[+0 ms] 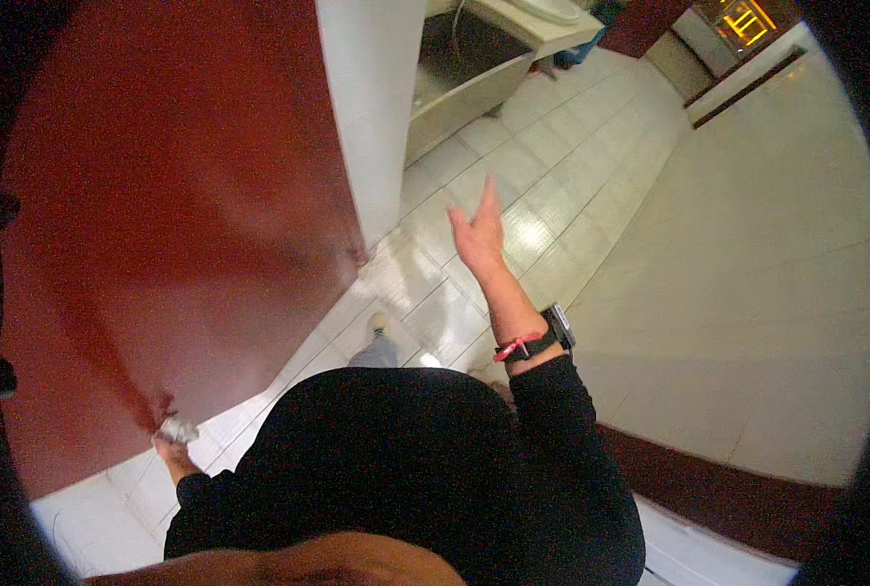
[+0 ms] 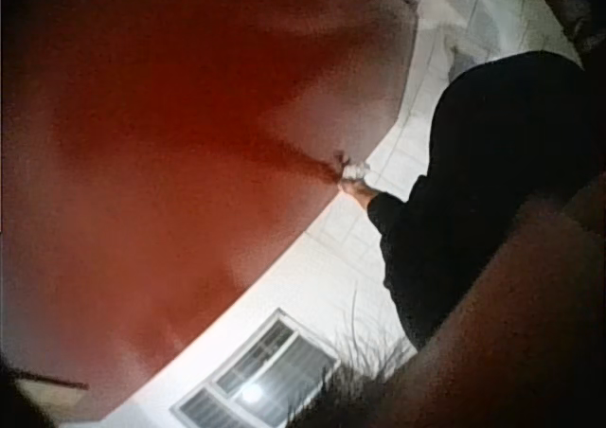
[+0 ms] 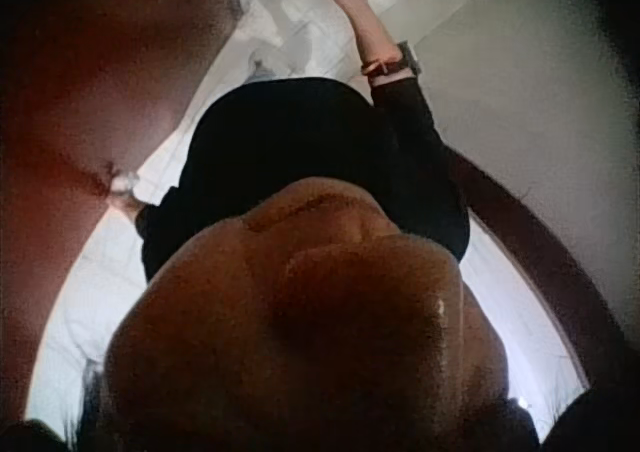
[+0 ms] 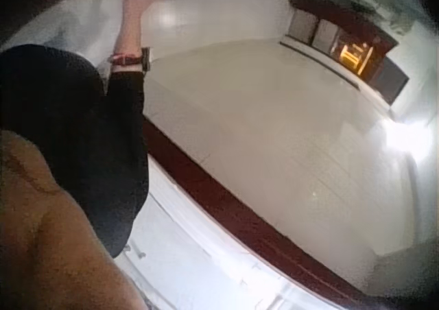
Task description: The person wipes the tiled walls and fixtures in a small bathroom using a cloth, then moves to the sink area and rinses the cloth under running water.
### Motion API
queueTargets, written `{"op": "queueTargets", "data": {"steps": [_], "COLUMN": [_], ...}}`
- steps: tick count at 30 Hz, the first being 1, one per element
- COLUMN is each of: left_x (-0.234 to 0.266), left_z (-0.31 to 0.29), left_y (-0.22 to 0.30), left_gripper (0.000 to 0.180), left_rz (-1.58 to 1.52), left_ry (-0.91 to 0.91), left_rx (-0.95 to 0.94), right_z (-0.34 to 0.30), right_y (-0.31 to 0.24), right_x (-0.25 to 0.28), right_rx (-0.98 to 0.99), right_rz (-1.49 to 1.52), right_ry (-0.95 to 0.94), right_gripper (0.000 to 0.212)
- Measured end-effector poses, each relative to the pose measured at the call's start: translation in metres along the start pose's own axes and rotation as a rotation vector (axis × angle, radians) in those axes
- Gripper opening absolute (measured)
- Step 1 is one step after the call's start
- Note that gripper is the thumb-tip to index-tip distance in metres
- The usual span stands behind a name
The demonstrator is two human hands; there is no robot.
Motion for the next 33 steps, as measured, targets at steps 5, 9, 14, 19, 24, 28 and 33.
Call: {"op": "queueTargets", "data": {"steps": [5, 9, 14, 19, 24, 28, 33], "left_x": [0.005, -0.07, -0.282, -0.453, -0.592, -0.674, -0.744], "left_z": [0.029, -0.012, -0.093, -0.171, -0.199, -0.216, -0.24], "left_y": [-0.087, -0.244, -0.368, -0.447, -0.467, -0.478, -0.494], "left_gripper": [0.038, 0.038, 0.047, 0.056, 0.05, 0.048, 0.046], "left_rz": [0.113, 1.133, 1.612, 1.974, 1.823, 1.621, 1.57], "left_ry": [-0.213, -0.113, -0.437, -0.722, -0.645, -0.614, -0.491], "left_rx": [-0.223, 0.012, -0.005, -0.008, -0.136, -0.088, -0.089], "right_z": [-0.04, -0.121, -0.16, -0.116, -0.051, 0.038, 0.183], "right_y": [0.077, 0.154, 0.258, 0.344, 0.431, 0.482, 0.523], "right_x": [-0.033, -0.053, -0.021, 0.054, 0.135, 0.171, 0.151], "right_rx": [0.013, -0.121, -0.408, -0.543, -0.67, -0.713, -0.628], "right_rz": [-0.319, -0.412, -0.472, -0.474, -0.442, -0.493, -0.365], "right_ry": [-0.176, -0.386, -0.65, -0.548, -0.562, -0.526, -0.484], "right_gripper": [0.071, 0.067, 0.065, 0.064, 0.064, 0.059, 0.058]}}
Point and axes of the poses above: each hand's wrist, its own z-axis towards the middle knuckle, its own x-axis out of the back of the hand, y = z × x, the point moved 8 cm from there along z, towards the middle knuckle, and after that the axes turned 4 degrees about y, right-handed, at the moved point
